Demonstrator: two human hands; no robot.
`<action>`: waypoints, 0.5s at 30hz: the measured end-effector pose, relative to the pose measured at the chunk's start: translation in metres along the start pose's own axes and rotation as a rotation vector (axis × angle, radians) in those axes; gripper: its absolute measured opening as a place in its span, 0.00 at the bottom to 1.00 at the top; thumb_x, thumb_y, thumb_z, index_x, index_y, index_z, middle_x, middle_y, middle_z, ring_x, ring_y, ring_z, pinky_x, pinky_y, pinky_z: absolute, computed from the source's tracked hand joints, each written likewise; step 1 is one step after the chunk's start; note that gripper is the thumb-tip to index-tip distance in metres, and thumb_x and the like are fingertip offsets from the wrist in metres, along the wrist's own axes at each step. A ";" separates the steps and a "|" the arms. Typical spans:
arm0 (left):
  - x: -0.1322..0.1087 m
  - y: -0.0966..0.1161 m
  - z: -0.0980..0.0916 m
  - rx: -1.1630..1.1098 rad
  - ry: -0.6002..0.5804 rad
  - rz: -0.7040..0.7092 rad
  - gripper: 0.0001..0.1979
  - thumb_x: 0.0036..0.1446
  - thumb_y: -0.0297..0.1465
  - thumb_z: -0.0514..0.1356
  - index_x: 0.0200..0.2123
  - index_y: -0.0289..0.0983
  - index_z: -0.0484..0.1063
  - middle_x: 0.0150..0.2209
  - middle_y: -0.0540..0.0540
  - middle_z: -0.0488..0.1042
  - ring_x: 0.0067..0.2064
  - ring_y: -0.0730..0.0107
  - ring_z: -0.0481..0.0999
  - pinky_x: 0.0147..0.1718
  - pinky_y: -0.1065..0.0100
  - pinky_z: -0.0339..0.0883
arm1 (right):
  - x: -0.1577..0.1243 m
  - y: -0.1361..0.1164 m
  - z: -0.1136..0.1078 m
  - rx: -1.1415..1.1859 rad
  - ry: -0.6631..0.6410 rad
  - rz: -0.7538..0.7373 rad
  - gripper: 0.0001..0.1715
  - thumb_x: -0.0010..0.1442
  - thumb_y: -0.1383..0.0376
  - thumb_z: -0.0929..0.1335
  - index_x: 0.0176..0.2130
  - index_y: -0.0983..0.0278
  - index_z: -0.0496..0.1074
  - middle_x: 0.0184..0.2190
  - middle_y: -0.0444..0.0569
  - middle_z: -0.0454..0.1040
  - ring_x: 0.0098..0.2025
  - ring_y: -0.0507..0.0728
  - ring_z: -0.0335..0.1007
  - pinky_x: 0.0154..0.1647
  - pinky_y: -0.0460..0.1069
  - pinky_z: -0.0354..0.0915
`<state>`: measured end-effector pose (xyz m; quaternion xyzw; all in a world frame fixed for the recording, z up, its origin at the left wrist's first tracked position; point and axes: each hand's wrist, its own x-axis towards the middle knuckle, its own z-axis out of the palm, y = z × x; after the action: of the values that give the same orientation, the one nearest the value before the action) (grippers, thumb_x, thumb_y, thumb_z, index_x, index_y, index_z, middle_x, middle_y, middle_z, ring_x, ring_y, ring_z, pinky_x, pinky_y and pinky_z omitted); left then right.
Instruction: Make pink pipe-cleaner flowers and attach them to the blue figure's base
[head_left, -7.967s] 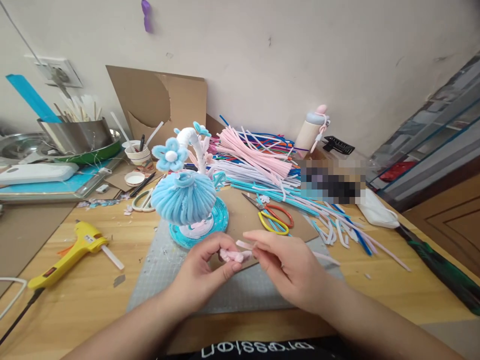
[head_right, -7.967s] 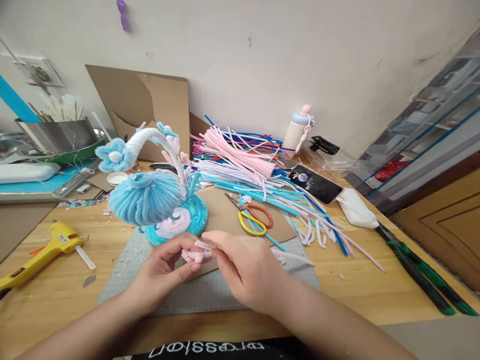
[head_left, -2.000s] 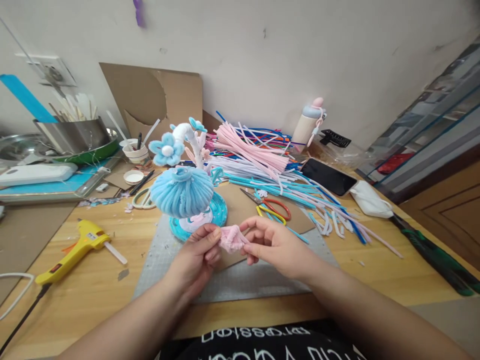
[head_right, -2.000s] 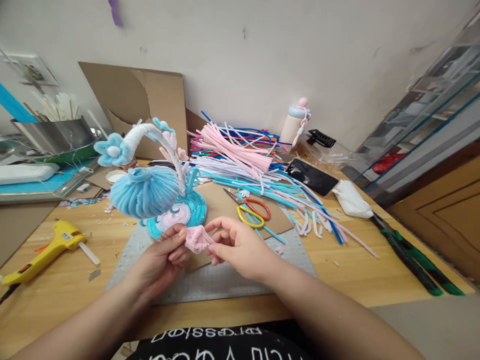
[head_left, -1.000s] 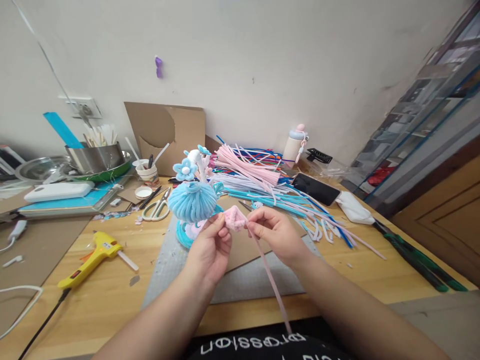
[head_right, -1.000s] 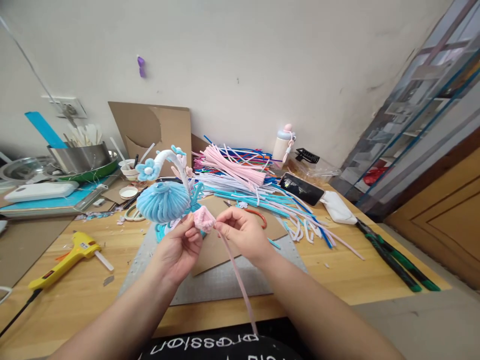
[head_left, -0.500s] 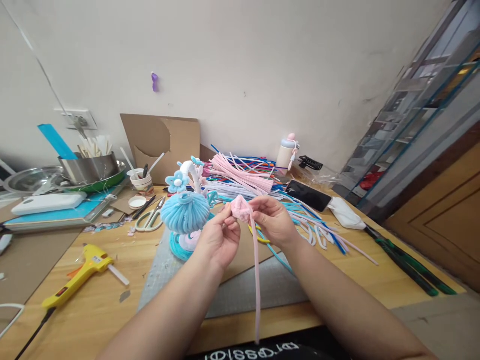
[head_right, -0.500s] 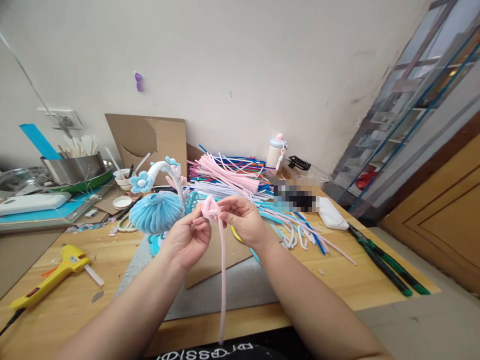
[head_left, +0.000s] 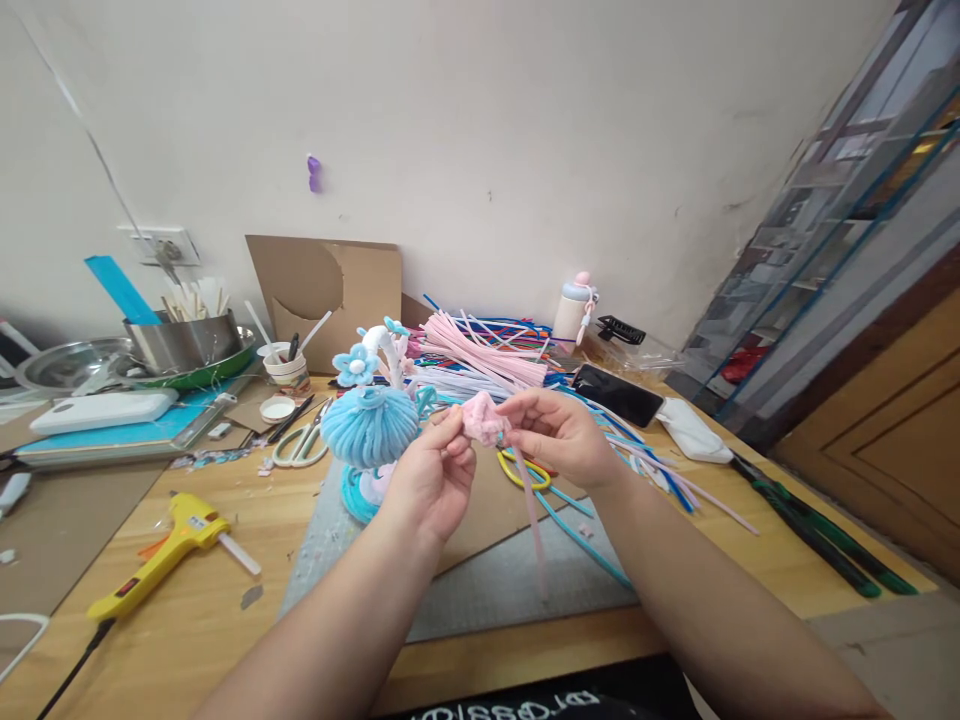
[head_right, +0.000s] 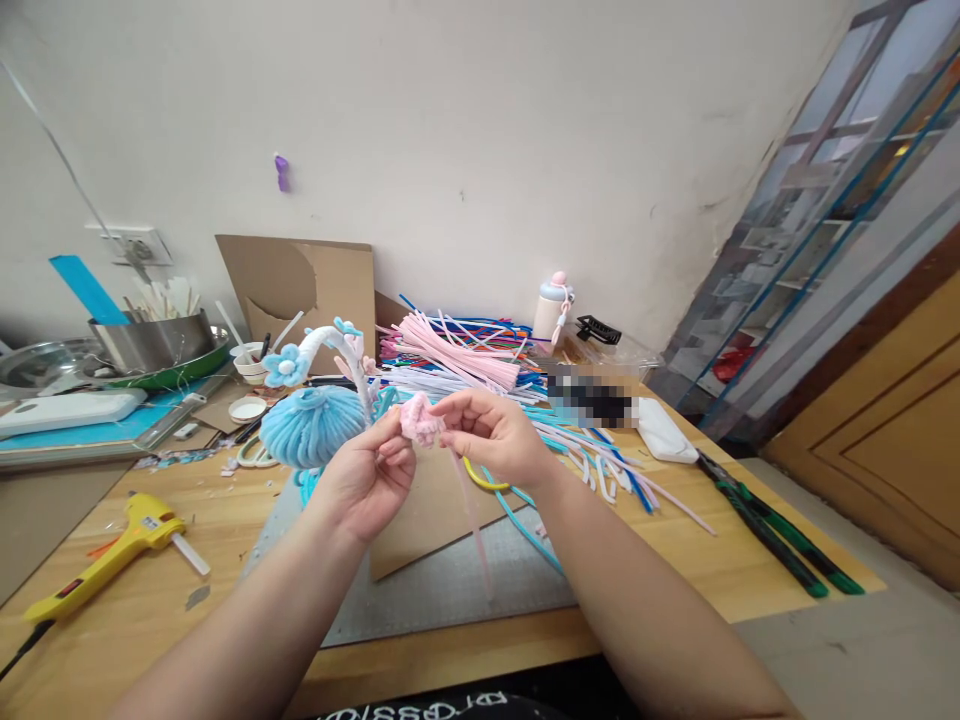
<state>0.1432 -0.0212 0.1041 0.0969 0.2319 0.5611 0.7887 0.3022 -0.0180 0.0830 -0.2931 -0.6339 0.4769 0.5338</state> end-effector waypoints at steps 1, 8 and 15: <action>0.000 0.000 0.001 0.001 -0.005 -0.006 0.09 0.60 0.18 0.53 0.28 0.30 0.66 0.20 0.56 0.61 0.14 0.90 0.57 0.11 0.85 0.52 | 0.000 -0.001 -0.002 0.018 -0.002 0.021 0.14 0.51 0.65 0.73 0.39 0.62 0.74 0.30 0.45 0.74 0.29 0.50 0.69 0.27 0.44 0.66; -0.001 -0.002 0.003 -0.016 -0.004 -0.041 0.11 0.62 0.19 0.50 0.27 0.30 0.65 0.18 0.58 0.57 0.12 0.90 0.55 0.10 0.84 0.49 | 0.000 0.001 -0.006 0.156 -0.018 0.087 0.15 0.49 0.65 0.75 0.39 0.61 0.74 0.27 0.43 0.73 0.25 0.47 0.66 0.22 0.41 0.61; 0.000 -0.003 0.002 -0.041 -0.003 -0.051 0.12 0.63 0.19 0.49 0.27 0.30 0.65 0.17 0.58 0.56 0.12 0.90 0.55 0.10 0.84 0.49 | -0.001 0.010 0.001 0.224 -0.001 0.112 0.17 0.47 0.61 0.76 0.37 0.61 0.72 0.25 0.42 0.75 0.22 0.48 0.67 0.21 0.43 0.59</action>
<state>0.1465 -0.0216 0.1043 0.0758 0.2215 0.5452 0.8050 0.3002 -0.0152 0.0732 -0.2665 -0.5594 0.5738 0.5355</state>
